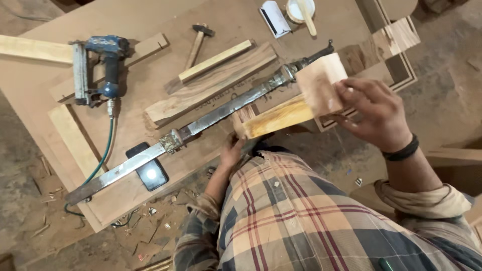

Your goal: The person fits a wooden rail into a frame assembly on the workbench, taps pieces into alignment with a hammer, applies glue from a bottle, and uses a pneumatic nail gun to fasten the joints. They reposition the frame, adjust clamps, and press the assembled parts together while working around the bench.

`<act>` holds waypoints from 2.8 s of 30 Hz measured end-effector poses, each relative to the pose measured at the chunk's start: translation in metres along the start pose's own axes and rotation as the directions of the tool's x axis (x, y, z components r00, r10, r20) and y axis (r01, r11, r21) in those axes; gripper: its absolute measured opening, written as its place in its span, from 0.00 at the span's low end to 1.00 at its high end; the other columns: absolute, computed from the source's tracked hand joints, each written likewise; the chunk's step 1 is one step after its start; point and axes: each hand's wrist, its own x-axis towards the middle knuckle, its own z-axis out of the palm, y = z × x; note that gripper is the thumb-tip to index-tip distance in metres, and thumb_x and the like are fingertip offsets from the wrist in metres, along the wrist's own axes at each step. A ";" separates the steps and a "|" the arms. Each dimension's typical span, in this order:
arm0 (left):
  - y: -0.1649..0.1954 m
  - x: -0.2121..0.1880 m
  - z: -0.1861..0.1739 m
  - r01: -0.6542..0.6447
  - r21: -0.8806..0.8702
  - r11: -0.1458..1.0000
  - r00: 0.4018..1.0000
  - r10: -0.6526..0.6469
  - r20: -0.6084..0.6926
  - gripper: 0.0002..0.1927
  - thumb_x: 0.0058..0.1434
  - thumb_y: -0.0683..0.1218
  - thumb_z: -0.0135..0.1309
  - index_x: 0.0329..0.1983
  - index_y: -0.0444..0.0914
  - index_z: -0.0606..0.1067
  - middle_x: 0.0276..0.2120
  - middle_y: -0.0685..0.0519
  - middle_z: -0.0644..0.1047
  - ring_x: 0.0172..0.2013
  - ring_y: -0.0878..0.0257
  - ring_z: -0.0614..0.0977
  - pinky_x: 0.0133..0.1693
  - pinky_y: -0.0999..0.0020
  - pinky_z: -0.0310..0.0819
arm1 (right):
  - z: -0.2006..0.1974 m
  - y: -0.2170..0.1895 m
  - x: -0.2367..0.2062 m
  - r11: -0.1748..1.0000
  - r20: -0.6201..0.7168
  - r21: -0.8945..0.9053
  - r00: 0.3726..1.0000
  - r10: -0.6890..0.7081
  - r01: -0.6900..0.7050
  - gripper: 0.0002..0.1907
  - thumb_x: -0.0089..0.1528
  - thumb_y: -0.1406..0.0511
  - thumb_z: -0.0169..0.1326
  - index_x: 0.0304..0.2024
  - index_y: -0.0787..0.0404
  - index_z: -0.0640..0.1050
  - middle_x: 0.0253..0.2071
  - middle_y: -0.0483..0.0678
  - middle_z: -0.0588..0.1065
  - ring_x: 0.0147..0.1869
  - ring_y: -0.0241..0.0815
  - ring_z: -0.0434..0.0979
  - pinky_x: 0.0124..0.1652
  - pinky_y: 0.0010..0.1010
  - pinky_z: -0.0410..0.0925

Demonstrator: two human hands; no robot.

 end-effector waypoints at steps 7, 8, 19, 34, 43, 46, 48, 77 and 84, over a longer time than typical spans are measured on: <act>0.017 -0.050 -0.024 0.003 0.288 0.958 0.999 0.011 -0.045 0.34 0.50 0.60 0.69 0.48 0.31 0.75 0.39 0.44 0.82 0.38 0.56 0.84 0.42 0.61 0.78 | 0.042 0.022 -0.083 0.894 0.009 0.279 0.932 0.363 -0.351 0.38 0.54 0.58 0.71 0.64 0.66 0.78 0.58 0.55 0.76 0.59 0.47 0.78 0.59 0.35 0.72; 0.020 -0.058 -0.035 -0.010 0.343 0.939 0.998 0.031 -0.055 0.35 0.47 0.61 0.70 0.47 0.32 0.75 0.38 0.44 0.81 0.37 0.55 0.83 0.41 0.61 0.78 | 0.053 0.023 -0.096 0.870 -0.006 0.306 0.913 0.408 -0.387 0.38 0.55 0.58 0.71 0.64 0.66 0.77 0.57 0.55 0.76 0.59 0.47 0.78 0.60 0.35 0.71; 0.078 -0.127 -0.153 0.121 0.816 0.566 0.907 0.271 -0.322 0.28 0.42 0.52 0.74 0.38 0.35 0.72 0.31 0.47 0.75 0.35 0.49 0.76 0.39 0.51 0.71 | 0.235 0.005 -0.106 0.440 0.206 0.823 0.910 0.359 -0.359 0.37 0.56 0.68 0.67 0.69 0.62 0.72 0.61 0.51 0.76 0.63 0.44 0.74 0.63 0.34 0.65; 0.049 -0.087 -0.158 0.223 0.834 0.504 0.825 0.358 -0.437 0.26 0.44 0.53 0.73 0.40 0.36 0.74 0.33 0.46 0.78 0.35 0.46 0.80 0.36 0.52 0.74 | 0.325 0.025 -0.073 0.727 0.252 0.454 0.858 0.448 -0.514 0.20 0.57 0.59 0.67 0.50 0.55 0.82 0.44 0.56 0.78 0.48 0.53 0.79 0.47 0.42 0.73; 0.046 -0.058 -0.155 0.216 0.941 0.262 0.808 0.492 -0.323 0.33 0.42 0.62 0.75 0.40 0.37 0.74 0.41 0.45 0.76 0.44 0.46 0.78 0.46 0.50 0.72 | 0.297 0.051 -0.032 0.969 -0.034 0.203 0.988 0.152 -0.142 0.26 0.53 0.58 0.70 0.53 0.54 0.79 0.55 0.48 0.74 0.59 0.54 0.74 0.54 0.47 0.68; 0.050 -0.045 -0.156 0.071 0.961 0.268 0.783 0.581 -0.220 0.44 0.44 0.61 0.73 0.59 0.34 0.71 0.57 0.40 0.73 0.55 0.42 0.75 0.54 0.48 0.69 | 0.289 0.060 -0.022 0.967 -0.016 0.227 0.992 0.122 -0.116 0.27 0.56 0.59 0.69 0.57 0.55 0.78 0.59 0.50 0.73 0.62 0.56 0.72 0.59 0.48 0.67; 0.054 -0.038 -0.162 -0.045 0.937 0.345 0.858 0.494 -0.141 0.50 0.49 0.59 0.73 0.70 0.37 0.65 0.67 0.40 0.69 0.63 0.42 0.72 0.61 0.50 0.67 | 0.286 0.064 -0.017 0.964 0.100 0.248 0.992 0.077 -0.100 0.29 0.57 0.59 0.68 0.60 0.55 0.77 0.62 0.51 0.71 0.65 0.57 0.71 0.62 0.47 0.66; 0.078 -0.026 -0.155 -0.200 0.957 0.208 0.827 0.560 0.051 0.34 0.52 0.48 0.67 0.64 0.42 0.74 0.63 0.50 0.73 0.64 0.53 0.73 0.66 0.52 0.63 | 0.292 0.049 -0.020 0.996 0.250 0.074 0.968 0.021 -0.041 0.32 0.65 0.53 0.58 0.72 0.40 0.71 0.77 0.55 0.58 0.81 0.60 0.56 0.74 0.57 0.52; 0.083 -0.022 -0.151 -0.169 0.963 0.209 0.854 0.519 0.037 0.34 0.51 0.51 0.66 0.62 0.37 0.75 0.63 0.46 0.74 0.63 0.51 0.74 0.66 0.51 0.63 | 0.289 0.039 -0.038 0.991 0.121 0.120 0.992 0.035 -0.050 0.27 0.67 0.57 0.60 0.69 0.45 0.75 0.75 0.54 0.64 0.80 0.56 0.60 0.73 0.56 0.55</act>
